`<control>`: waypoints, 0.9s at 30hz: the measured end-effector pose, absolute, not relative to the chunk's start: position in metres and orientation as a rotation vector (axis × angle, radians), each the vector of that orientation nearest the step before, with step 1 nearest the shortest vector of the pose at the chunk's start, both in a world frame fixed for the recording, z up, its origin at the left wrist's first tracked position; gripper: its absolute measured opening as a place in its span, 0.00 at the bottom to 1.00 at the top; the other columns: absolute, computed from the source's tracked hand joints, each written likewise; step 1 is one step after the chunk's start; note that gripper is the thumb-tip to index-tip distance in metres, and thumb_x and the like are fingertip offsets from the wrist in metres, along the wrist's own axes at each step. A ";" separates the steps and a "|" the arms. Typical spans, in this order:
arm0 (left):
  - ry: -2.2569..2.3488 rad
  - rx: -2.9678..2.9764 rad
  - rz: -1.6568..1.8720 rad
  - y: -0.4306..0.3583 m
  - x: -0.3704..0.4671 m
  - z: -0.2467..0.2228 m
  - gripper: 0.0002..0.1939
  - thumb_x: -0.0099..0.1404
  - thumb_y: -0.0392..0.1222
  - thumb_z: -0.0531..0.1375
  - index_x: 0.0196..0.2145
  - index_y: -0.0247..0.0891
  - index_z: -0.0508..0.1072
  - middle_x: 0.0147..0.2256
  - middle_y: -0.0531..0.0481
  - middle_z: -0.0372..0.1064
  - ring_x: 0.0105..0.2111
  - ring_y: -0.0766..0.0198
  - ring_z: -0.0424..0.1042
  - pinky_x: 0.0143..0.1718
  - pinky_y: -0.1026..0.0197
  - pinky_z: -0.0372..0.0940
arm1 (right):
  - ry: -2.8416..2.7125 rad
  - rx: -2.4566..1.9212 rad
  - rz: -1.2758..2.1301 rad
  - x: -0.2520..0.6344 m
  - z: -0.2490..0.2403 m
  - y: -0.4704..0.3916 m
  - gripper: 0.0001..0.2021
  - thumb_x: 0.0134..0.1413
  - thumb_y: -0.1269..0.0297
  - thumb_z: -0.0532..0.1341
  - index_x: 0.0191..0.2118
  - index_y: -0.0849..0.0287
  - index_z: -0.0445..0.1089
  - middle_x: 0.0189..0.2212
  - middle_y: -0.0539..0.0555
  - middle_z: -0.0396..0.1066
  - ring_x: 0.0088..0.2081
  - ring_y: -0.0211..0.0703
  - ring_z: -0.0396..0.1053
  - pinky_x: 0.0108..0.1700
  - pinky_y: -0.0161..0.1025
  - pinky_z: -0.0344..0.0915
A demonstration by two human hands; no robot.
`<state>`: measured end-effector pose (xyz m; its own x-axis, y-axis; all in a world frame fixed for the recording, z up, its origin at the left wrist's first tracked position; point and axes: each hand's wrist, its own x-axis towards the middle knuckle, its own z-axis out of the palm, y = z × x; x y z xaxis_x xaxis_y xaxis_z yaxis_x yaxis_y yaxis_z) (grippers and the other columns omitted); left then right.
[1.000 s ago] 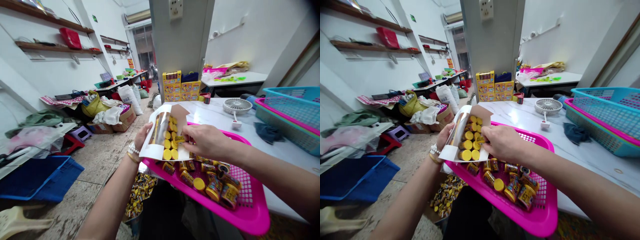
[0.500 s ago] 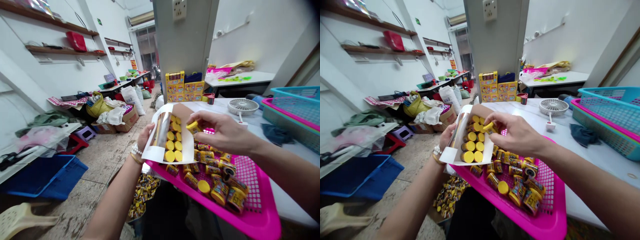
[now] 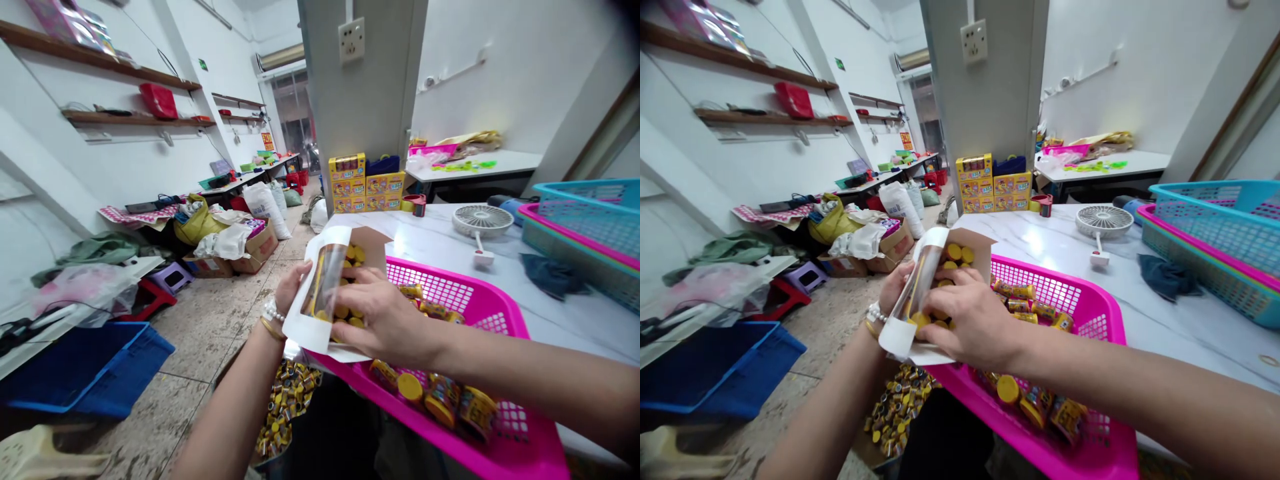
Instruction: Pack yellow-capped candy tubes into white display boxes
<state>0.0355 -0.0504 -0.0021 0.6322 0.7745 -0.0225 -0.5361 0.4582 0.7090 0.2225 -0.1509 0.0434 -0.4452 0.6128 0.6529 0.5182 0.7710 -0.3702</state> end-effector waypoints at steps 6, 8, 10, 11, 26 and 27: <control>0.364 0.637 0.751 -0.050 0.037 0.001 0.19 0.68 0.46 0.58 0.48 0.29 0.77 0.31 0.43 0.81 0.30 0.54 0.81 0.39 0.56 0.74 | -1.913 -0.991 -0.152 0.249 0.062 -0.139 0.09 0.63 0.64 0.60 0.31 0.56 0.75 0.30 0.54 0.78 0.35 0.44 0.72 0.43 0.44 0.68; 0.340 0.627 0.755 -0.052 0.038 0.004 0.16 0.68 0.45 0.58 0.45 0.30 0.78 0.28 0.45 0.80 0.25 0.58 0.79 0.35 0.60 0.73 | -1.957 -1.066 -0.120 0.251 0.059 -0.126 0.09 0.63 0.64 0.60 0.35 0.57 0.77 0.32 0.54 0.78 0.32 0.42 0.72 0.37 0.40 0.66; 0.318 0.625 0.768 -0.053 0.038 0.005 0.12 0.68 0.42 0.58 0.39 0.31 0.78 0.24 0.48 0.79 0.21 0.62 0.76 0.29 0.64 0.71 | -2.052 -1.108 -0.073 0.249 0.051 -0.113 0.09 0.62 0.65 0.60 0.38 0.57 0.79 0.33 0.53 0.79 0.31 0.40 0.72 0.35 0.37 0.65; 0.314 0.623 0.767 -0.054 0.038 0.005 0.12 0.68 0.41 0.58 0.37 0.31 0.78 0.23 0.48 0.78 0.20 0.63 0.76 0.27 0.66 0.70 | -2.084 -1.119 -0.038 0.246 0.047 -0.108 0.09 0.61 0.66 0.61 0.39 0.56 0.79 0.33 0.53 0.80 0.31 0.40 0.73 0.34 0.37 0.64; 0.363 0.765 0.930 -0.051 0.042 0.012 0.22 0.67 0.43 0.57 0.57 0.36 0.72 0.45 0.45 0.81 0.49 0.50 0.79 0.55 0.49 0.72 | -2.576 -1.636 0.427 0.330 0.025 -0.146 0.13 0.56 0.57 0.63 0.42 0.58 0.79 0.31 0.55 0.77 0.30 0.44 0.72 0.30 0.39 0.61; 0.364 0.773 0.948 -0.050 0.042 0.013 0.22 0.68 0.43 0.57 0.58 0.37 0.72 0.45 0.46 0.81 0.49 0.50 0.79 0.55 0.49 0.71 | -2.657 -1.658 0.347 0.324 0.013 -0.149 0.15 0.55 0.58 0.63 0.45 0.59 0.78 0.36 0.58 0.78 0.32 0.47 0.74 0.31 0.40 0.62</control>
